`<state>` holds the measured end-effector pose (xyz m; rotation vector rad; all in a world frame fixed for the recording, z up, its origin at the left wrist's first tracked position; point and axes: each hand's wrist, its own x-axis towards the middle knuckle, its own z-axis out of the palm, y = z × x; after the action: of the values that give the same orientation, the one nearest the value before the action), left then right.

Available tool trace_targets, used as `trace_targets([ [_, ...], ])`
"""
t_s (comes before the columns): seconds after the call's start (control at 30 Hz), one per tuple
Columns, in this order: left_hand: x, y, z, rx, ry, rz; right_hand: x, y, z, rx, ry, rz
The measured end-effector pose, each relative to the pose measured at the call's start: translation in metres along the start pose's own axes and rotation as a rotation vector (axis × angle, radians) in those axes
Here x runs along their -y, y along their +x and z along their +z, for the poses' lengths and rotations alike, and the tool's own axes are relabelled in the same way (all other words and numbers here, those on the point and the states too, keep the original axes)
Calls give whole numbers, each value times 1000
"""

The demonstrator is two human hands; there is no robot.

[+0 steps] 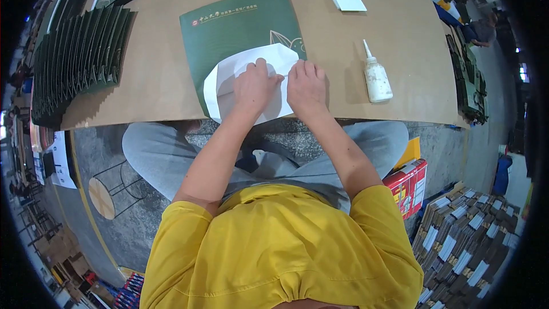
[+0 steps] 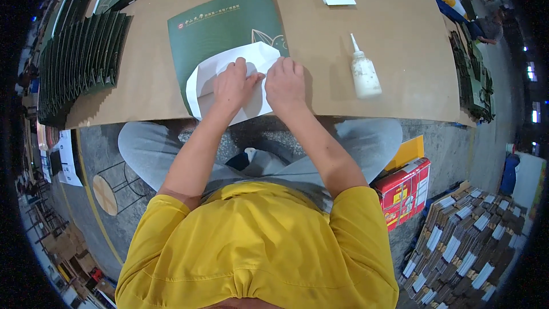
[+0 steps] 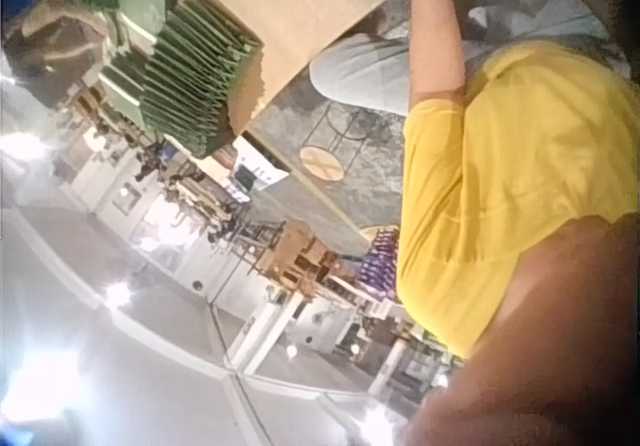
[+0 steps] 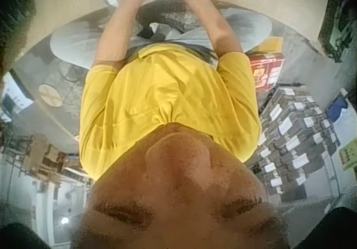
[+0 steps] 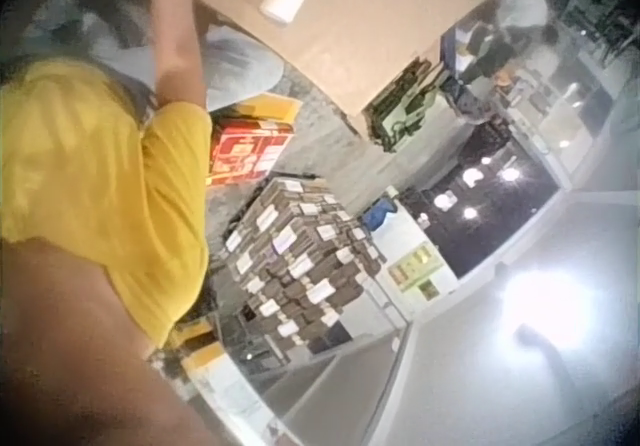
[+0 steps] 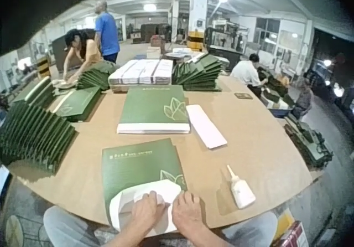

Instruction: Folding and gluing the bottom flaps of green paper shopping bags.

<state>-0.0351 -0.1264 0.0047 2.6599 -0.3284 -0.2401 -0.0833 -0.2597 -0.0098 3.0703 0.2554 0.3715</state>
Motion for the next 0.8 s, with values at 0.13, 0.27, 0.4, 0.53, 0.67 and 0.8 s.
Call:
trace_targets([
  [0.13,2,-1,5,-51,-20,30,-6,-2,11,-169,33,-97],
  [0.27,3,5,-4,-20,-48,-2,-5,6,5,-119,102,-133],
  [0.4,14,9,-2,-35,-157,-56,-7,6,13,-79,145,-255],
  [0.53,7,-3,0,-137,-152,-42,-4,-2,7,-83,315,-243],
  [0.67,14,-47,-13,-326,-332,289,-6,-3,10,-7,270,-194],
  [0.8,63,-88,-29,-672,-88,300,-1,-3,6,10,244,-189],
])
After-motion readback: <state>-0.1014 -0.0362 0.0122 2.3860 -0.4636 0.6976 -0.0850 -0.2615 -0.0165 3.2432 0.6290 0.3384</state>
